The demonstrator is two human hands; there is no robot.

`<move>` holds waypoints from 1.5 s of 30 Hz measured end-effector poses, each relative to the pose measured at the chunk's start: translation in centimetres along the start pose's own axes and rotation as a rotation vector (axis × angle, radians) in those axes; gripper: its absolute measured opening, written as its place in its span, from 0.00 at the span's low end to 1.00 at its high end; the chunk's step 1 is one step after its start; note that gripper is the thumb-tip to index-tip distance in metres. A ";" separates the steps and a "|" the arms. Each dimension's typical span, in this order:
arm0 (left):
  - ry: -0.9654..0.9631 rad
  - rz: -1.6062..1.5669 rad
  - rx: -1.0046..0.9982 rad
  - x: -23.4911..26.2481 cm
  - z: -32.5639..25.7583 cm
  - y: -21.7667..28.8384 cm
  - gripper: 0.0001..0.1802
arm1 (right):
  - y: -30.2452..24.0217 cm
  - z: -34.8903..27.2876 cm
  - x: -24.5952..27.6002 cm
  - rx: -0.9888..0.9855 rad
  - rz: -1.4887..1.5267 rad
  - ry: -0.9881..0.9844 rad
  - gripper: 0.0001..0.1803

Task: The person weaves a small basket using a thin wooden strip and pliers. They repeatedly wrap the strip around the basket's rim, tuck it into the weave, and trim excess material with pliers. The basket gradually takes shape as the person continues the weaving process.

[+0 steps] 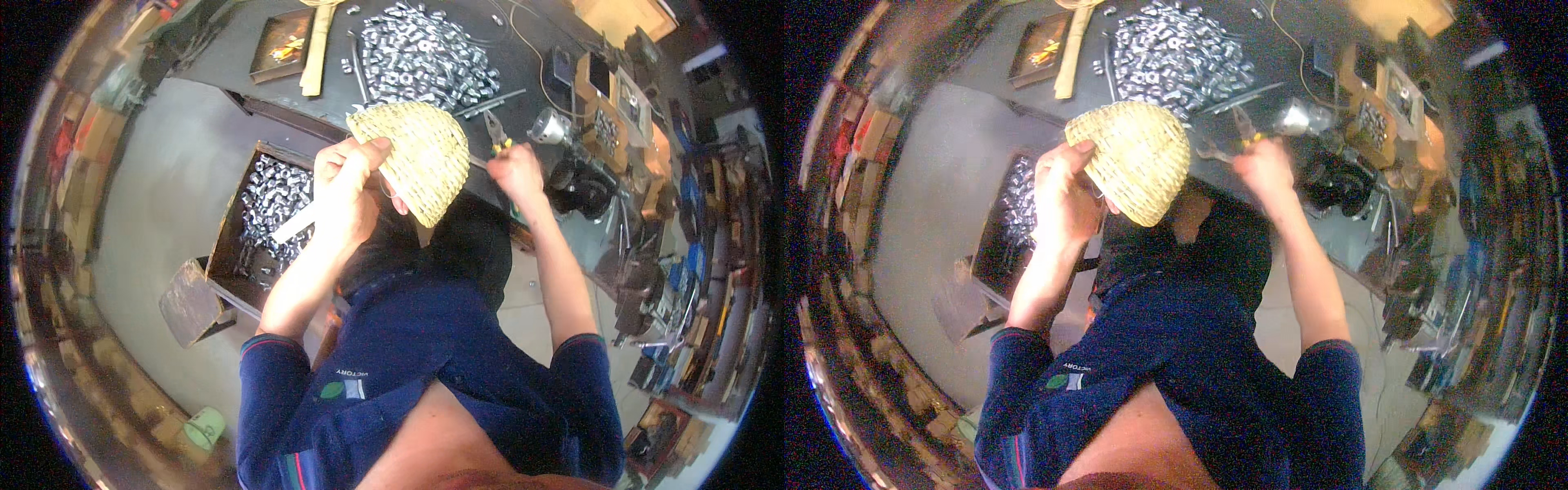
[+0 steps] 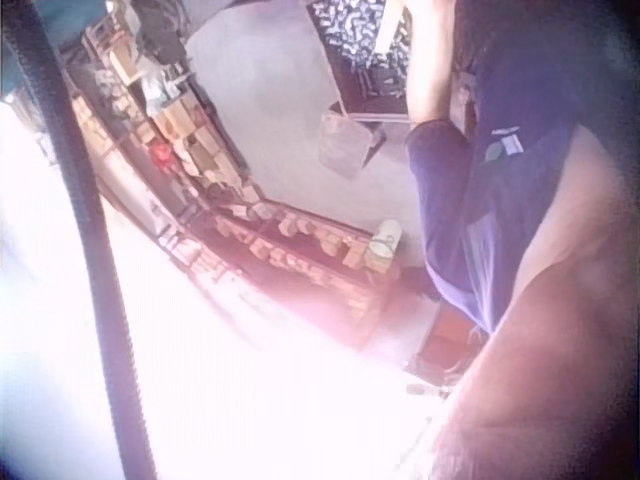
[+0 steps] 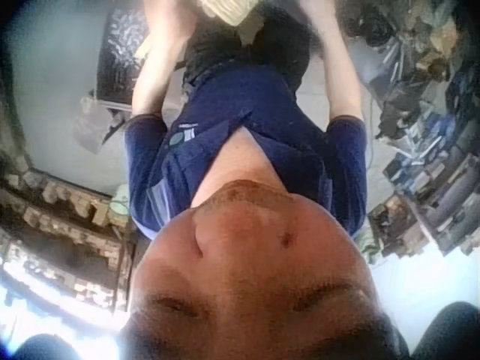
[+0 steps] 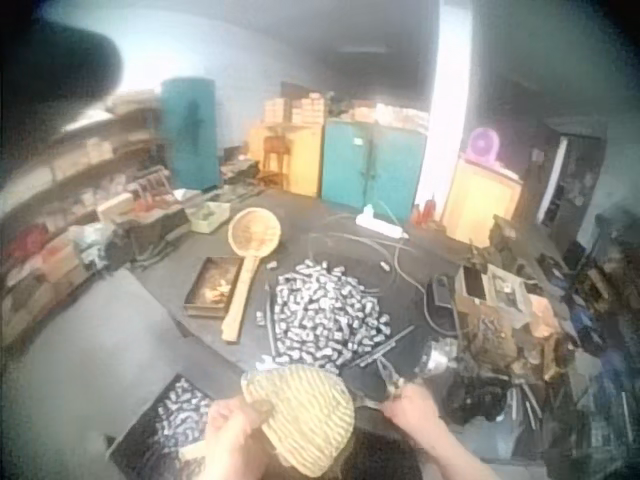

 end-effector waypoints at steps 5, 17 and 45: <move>-0.051 0.047 -0.110 -0.2 -0.4 1.6 0.09 | -2.2 -6.3 2.7 0.269 0.242 0.212 0.13; -0.305 0.605 -0.308 -1.6 1.4 1.5 0.13 | -5.4 -9.7 6.6 0.236 1.549 -0.533 0.25; -0.466 0.780 -0.204 1.3 -0.4 0.2 0.12 | -8.0 -11.0 5.3 0.153 1.300 -1.193 0.21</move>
Point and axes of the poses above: each hand's wrist, its own z-axis towards the middle knuckle, its own x-axis out of the back of the hand, y = z × x, the point moved 4 cm from there along z, towards the middle knuckle, and after that the axes turned 8 degrees about y, right-handed, at the moved point
